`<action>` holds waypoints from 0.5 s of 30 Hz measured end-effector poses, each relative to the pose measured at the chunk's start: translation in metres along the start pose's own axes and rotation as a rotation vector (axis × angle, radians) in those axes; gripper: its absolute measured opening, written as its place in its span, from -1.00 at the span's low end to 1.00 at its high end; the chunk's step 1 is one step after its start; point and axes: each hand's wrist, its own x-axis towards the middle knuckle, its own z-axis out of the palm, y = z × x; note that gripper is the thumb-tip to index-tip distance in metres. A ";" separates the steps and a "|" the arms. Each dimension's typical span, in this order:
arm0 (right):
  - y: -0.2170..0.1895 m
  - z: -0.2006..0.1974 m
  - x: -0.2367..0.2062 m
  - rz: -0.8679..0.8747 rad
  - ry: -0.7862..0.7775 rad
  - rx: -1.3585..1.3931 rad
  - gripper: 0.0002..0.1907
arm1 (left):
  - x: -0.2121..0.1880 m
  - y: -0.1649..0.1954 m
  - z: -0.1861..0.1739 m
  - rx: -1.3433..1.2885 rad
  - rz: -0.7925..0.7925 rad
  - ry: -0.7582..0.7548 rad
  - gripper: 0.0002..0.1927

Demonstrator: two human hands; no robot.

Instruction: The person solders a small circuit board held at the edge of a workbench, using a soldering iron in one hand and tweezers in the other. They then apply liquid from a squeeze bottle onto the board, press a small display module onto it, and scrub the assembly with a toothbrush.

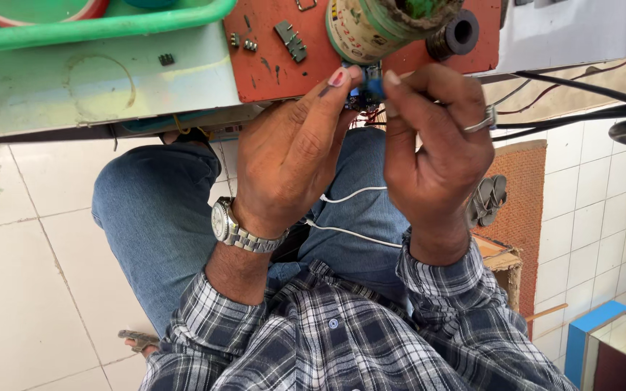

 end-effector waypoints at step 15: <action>0.001 0.001 -0.012 0.042 0.033 0.010 -0.76 | 0.000 0.002 -0.003 0.015 -0.011 -0.019 -0.45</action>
